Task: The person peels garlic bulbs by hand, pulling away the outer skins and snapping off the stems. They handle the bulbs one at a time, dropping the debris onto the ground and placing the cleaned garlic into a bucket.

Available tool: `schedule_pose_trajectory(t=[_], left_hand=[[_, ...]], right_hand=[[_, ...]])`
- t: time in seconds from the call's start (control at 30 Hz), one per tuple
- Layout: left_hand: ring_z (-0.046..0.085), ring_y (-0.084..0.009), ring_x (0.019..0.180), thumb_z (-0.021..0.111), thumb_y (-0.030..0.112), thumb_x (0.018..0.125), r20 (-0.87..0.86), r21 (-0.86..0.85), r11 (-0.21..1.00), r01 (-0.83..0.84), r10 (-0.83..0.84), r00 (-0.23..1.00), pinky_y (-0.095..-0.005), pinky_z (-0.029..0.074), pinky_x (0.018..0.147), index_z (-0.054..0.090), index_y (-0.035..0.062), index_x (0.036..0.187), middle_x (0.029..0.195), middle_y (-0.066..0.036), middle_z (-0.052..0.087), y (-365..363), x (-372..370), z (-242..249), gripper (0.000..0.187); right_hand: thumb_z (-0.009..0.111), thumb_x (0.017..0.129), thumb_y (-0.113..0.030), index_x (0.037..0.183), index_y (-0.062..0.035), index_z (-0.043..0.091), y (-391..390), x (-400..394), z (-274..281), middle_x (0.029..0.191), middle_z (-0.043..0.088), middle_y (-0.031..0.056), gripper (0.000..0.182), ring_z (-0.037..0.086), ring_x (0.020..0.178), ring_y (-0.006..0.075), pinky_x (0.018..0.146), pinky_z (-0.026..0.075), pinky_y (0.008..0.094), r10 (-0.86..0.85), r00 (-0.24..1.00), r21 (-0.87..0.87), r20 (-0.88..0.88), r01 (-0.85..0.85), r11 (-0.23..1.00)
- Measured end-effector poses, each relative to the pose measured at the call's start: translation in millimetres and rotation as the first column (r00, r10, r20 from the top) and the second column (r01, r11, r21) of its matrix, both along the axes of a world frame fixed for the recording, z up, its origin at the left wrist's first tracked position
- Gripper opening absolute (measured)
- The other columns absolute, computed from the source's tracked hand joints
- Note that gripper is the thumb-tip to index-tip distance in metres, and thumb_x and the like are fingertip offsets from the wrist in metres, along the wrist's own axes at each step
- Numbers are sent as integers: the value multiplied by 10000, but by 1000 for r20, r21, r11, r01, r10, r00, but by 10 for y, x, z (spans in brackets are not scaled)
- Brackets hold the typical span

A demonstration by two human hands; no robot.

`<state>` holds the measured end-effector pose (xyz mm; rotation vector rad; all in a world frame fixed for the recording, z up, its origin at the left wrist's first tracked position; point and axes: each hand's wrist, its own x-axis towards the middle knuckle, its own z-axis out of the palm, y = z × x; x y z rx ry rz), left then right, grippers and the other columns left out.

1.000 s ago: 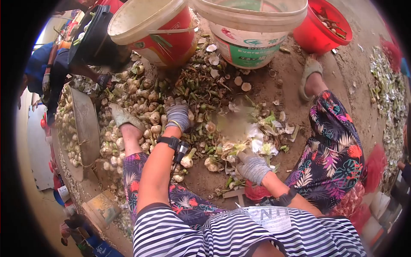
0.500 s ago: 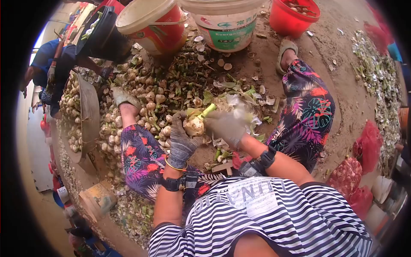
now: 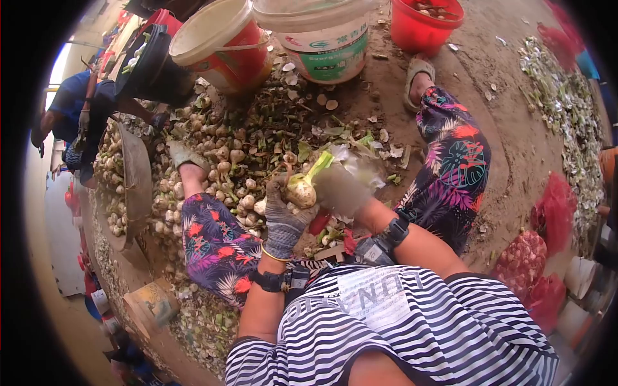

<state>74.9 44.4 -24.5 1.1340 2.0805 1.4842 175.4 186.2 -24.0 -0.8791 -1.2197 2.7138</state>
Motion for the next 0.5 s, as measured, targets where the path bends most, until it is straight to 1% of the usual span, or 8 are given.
schedule_pose_trajectory(t=[0.07, 0.1, 0.13, 0.17, 0.2, 0.23, 0.37, 0.5], left_hand=[[520, -184, 926, 795, 105, 589, 149, -67, 997, -31, 40, 988, -301, 440, 828, 386, 8, 1172, 1041, -100, 527, -48, -78, -116, 718], [567, -205, 846, 768, 220, 647, 356, -21, 999, -42, 47, 933, -327, 477, 766, 459, 30, 1121, 944, -101, 571, 44, 10, 131, 597], [567, -205, 846, 768, 220, 647, 359, -23, 999, -48, 53, 932, -327, 477, 766, 459, 30, 1121, 944, -101, 571, 14, -7, 160, 597], [571, -218, 845, 711, 297, 696, 800, 12, 998, -68, 31, 600, -352, 477, 747, 480, 49, 1113, 952, -101, 573, -26, -44, 177, 538], [576, -232, 845, 653, 373, 744, 996, 38, 994, -103, -29, 87, -376, 476, 727, 500, 68, 1106, 960, -101, 575, -63, -88, 175, 497], [594, -268, 828, 508, 519, 797, 980, 135, 989, -66, -143, -135, -386, 478, 666, 526, 71, 1093, 940, -113, 590, -100, -166, -10, 537], [600, -238, 806, 510, 574, 789, 938, -161, 986, -37, 165, 305, -386, 531, 674, 433, 60, 1217, 913, -128, 599, -63, -92, -222, 673], [515, -170, 857, 553, 427, 839, 400, -11, 988, -156, 147, 905, -258, 440, 748, 429, 1, 1161, 1034, -73, 511, 26, 28, -245, 548]], right_hand=[[585, 682, -39, 824, -52, 532, 5, -34, -184, 732, 520, 54, 151, 489, 630, 160, 579, 440, 302, 184, 981, 449, 66, -194, 872], [627, 638, -33, 872, -58, 542, -56, -82, -837, 741, 543, 70, 249, 540, 671, 197, 598, 448, 308, 61, 939, -280, -339, -162, 946], [627, 638, -33, 872, -58, 542, -92, -99, -723, 741, 543, 70, 249, 540, 671, 197, 598, 448, 308, 66, 940, -283, -336, -168, 944], [573, 680, -74, 803, -48, 547, -146, -110, -606, 659, 518, 63, 129, 526, 608, 189, 537, 437, 301, 5, 953, 176, -304, 51, 983], [519, 721, -116, 734, -37, 553, -142, -110, -388, 577, 492, 57, 87, 512, 544, 181, 475, 427, 294, -62, 950, 599, -305, 242, 764], [504, 715, -108, 818, -20, 588, 76, -57, -121, 640, 549, 111, 160, 557, 619, 208, 537, 451, 322, 352, 929, 987, 112, -144, 67], [509, 715, -114, 812, -26, 615, -43, -57, -168, 738, 594, 188, 167, 581, 665, 298, 621, 475, 362, 124, 992, 812, 33, -99, 575], [593, 666, -59, 890, -94, 620, -123, -71, 337, 825, 583, 123, 229, 573, 799, 271, 646, 468, 359, 205, 894, 907, 398, -417, 59]])
